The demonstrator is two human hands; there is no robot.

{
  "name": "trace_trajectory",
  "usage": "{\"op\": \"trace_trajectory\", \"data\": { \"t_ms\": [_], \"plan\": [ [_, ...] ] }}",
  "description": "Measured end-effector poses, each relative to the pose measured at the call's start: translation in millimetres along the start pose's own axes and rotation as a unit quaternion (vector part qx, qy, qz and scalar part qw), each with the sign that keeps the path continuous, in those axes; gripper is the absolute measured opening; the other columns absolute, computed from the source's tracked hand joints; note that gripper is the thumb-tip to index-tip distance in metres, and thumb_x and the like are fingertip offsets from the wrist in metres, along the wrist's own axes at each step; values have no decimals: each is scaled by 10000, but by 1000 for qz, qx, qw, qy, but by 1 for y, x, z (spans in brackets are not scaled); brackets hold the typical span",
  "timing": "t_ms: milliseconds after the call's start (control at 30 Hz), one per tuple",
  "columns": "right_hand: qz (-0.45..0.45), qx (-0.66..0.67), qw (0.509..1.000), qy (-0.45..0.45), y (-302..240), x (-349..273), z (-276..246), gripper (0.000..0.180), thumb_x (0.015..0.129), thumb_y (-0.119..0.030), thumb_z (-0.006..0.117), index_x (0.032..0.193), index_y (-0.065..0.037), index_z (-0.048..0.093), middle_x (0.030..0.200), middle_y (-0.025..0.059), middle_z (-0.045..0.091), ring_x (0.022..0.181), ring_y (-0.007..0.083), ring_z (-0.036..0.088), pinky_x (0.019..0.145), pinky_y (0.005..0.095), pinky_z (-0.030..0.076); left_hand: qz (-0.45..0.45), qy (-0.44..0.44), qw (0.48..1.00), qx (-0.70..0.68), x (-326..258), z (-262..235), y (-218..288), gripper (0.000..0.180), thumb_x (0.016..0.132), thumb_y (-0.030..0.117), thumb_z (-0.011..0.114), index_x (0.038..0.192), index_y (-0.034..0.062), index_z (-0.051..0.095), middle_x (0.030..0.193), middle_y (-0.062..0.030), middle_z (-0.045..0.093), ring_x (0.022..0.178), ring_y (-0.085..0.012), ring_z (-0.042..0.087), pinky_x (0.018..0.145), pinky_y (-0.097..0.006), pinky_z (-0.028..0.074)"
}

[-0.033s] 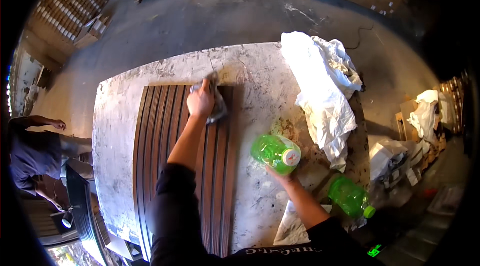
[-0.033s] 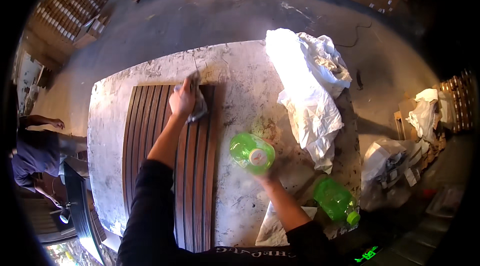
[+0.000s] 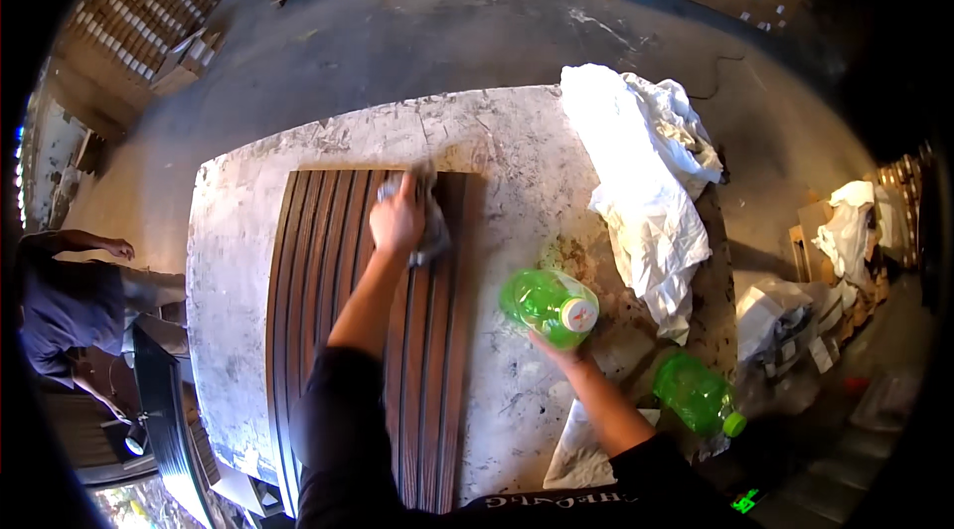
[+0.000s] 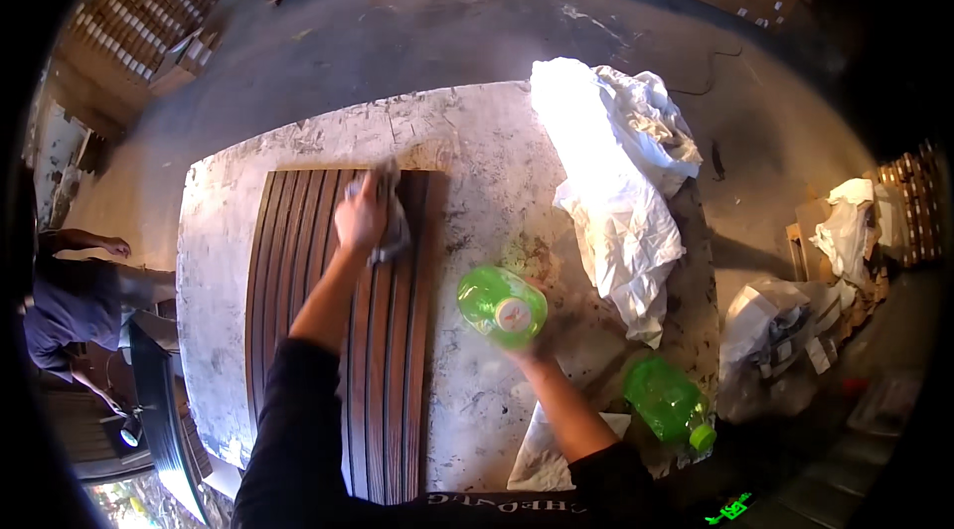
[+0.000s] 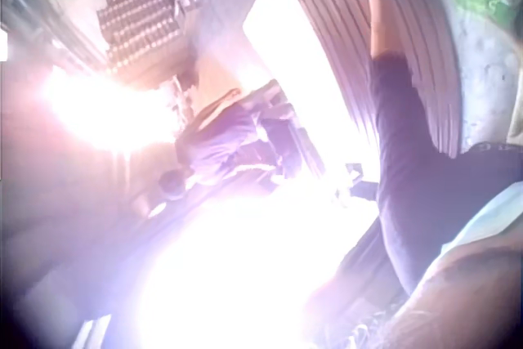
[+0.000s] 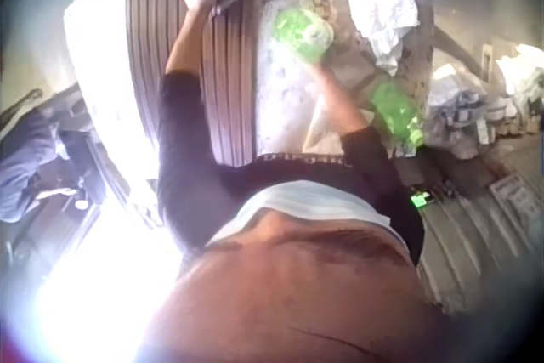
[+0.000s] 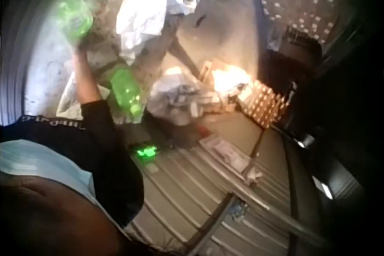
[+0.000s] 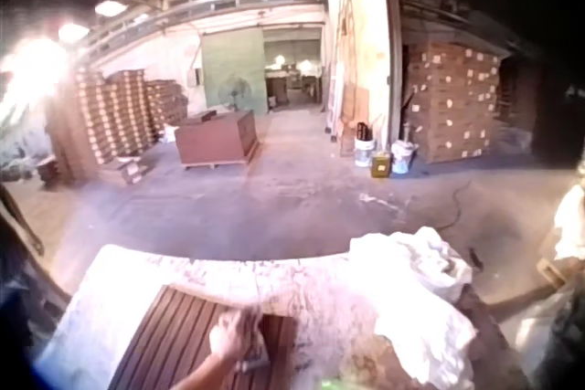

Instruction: The person wipes the surface of a wooden panel with a cloth, then pours liquid from a green plastic bottle onto another wooden panel on a table and continues to wipe it down.

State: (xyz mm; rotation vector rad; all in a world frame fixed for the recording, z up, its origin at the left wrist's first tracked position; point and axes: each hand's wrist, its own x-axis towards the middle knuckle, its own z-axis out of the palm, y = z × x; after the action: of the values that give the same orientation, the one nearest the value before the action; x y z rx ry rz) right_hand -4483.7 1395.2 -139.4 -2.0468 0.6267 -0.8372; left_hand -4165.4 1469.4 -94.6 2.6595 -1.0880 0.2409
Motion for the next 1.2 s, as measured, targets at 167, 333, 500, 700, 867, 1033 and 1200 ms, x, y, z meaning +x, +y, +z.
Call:
{"op": "trace_trajectory", "data": {
  "t_ms": [167, 333, 500, 700, 867, 1033, 1200],
  "plan": [
    [124, 110, 986, -25, 47, -31, 11, 546, 669, -185, 761, 1152, -52, 545, 1071, 103, 574, 1005, 228, 559, 862, 326, 457, 136, 35, 983, -121, -134, -48, -14, 375, 824, 251, 602, 1131, 40, 560, 643, -127, 629, 538, -306, 626, 540, -401, 508],
    [236, 243, 941, -28, 40, -28, 11, 558, 669, -176, 756, 1166, -49, 536, 1090, 104, 578, 1021, 222, 565, 861, 316, 464, -35, 28, 999, -25, -24, -19, -10, 292, 857, 291, 566, 1083, 106, 542, 687, -177, 639, 622, -371, 638, 530, -480, 498],
    [98, 97, 989, -51, 10, -10, 7, 586, 672, -148, 755, 1191, -52, 502, 1093, 82, 579, 1017, 206, 570, 847, 293, 472, -30, 42, 999, -10, 40, 5, -29, 259, 846, 276, 550, 1063, 136, 526, 734, -209, 639, 667, -402, 632, 544, -506, 494],
    [122, 83, 988, -46, 16, -14, -9, 541, 780, -230, 652, 1255, -64, 452, 1173, 83, 560, 1068, 216, 554, 918, 327, 453, 80, -38, 995, -48, -84, -42, -28, 347, 807, 217, 613, 1136, 130, 546, 797, -189, 664, 656, -358, 661, 579, -458, 535],
    [139, 99, 982, -76, 0, -5, -9, 516, 870, -299, 566, 1308, -75, 410, 1240, 84, 544, 1111, 225, 540, 976, 356, 437, 7, 12, 1000, -28, 15, -23, -14, 230, 844, 230, 547, 1061, 154, 537, 731, -222, 640, 635, -399, 632, 552, -488, 503],
    [127, 122, 978, -111, 51, -28, 12, 438, 897, -238, 534, 1288, -75, 426, 1217, 81, 561, 1079, 224, 559, 960, 359, 452, -24, -13, 1000, 7, 14, -16, -23, 306, 835, 239, 558, 1129, 169, 506, 708, -200, 642, 647, -394, 632, 561, -495, 499],
    [108, 105, 988, -46, 3, -11, -12, 482, 759, -172, 694, 1173, -46, 482, 1148, 121, 562, 1042, 261, 560, 910, 357, 452, 124, -44, 991, -21, -149, -79, -34, 224, 832, 182, 602, 1021, 72, 556, 853, -148, 680, 729, -272, 677, 657, -413, 539]
  ]
}}
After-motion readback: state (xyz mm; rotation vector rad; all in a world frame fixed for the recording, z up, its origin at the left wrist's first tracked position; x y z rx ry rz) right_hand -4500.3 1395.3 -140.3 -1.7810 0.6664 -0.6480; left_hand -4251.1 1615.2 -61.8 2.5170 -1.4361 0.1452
